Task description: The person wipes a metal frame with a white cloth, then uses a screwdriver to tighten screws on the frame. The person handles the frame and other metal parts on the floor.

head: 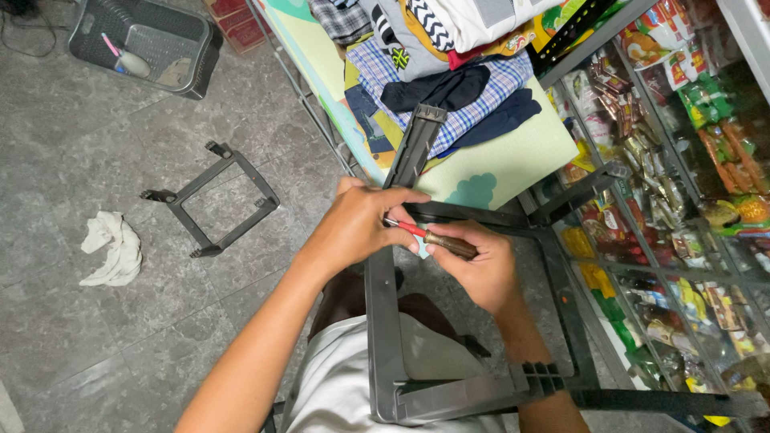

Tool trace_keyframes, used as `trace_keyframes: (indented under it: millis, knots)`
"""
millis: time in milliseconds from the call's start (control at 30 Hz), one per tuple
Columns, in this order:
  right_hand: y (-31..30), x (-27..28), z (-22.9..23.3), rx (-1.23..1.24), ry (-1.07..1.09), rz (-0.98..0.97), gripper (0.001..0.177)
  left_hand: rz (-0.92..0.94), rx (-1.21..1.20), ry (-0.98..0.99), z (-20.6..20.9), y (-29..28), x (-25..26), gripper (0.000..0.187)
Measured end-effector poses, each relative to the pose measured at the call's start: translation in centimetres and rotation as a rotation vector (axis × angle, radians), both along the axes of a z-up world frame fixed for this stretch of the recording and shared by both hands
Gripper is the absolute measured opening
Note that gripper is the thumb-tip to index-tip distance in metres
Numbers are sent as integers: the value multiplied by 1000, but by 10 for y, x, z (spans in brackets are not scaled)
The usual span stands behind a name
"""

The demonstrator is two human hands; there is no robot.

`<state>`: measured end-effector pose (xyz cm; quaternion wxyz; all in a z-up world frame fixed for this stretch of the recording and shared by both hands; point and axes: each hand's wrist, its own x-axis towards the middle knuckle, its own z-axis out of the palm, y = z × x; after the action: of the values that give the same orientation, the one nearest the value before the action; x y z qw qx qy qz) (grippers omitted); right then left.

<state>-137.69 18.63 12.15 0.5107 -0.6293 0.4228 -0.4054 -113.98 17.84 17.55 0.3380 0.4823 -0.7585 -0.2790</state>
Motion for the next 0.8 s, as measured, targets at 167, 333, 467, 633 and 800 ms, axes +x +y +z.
trace_keyframes:
  millis: [167, 333, 467, 633, 800]
  knots:
    - [6, 10, 19, -200, 179, 25, 29, -70, 352, 231, 0, -4, -4, 63]
    - [6, 16, 30, -320, 306, 69, 29, -74, 430, 249, -9, -8, -5, 62]
    - [12, 16, 29, -352, 599, 144, 30, 30, 474, 331, -40, -8, -1, 53]
    - [8, 8, 17, -389, 521, 57, 29, 556, 271, 333, -101, -23, 7, 46]
    - [5, 0, 0, -339, 650, -48, 29, 391, 385, 381, -153, -27, 3, 50]
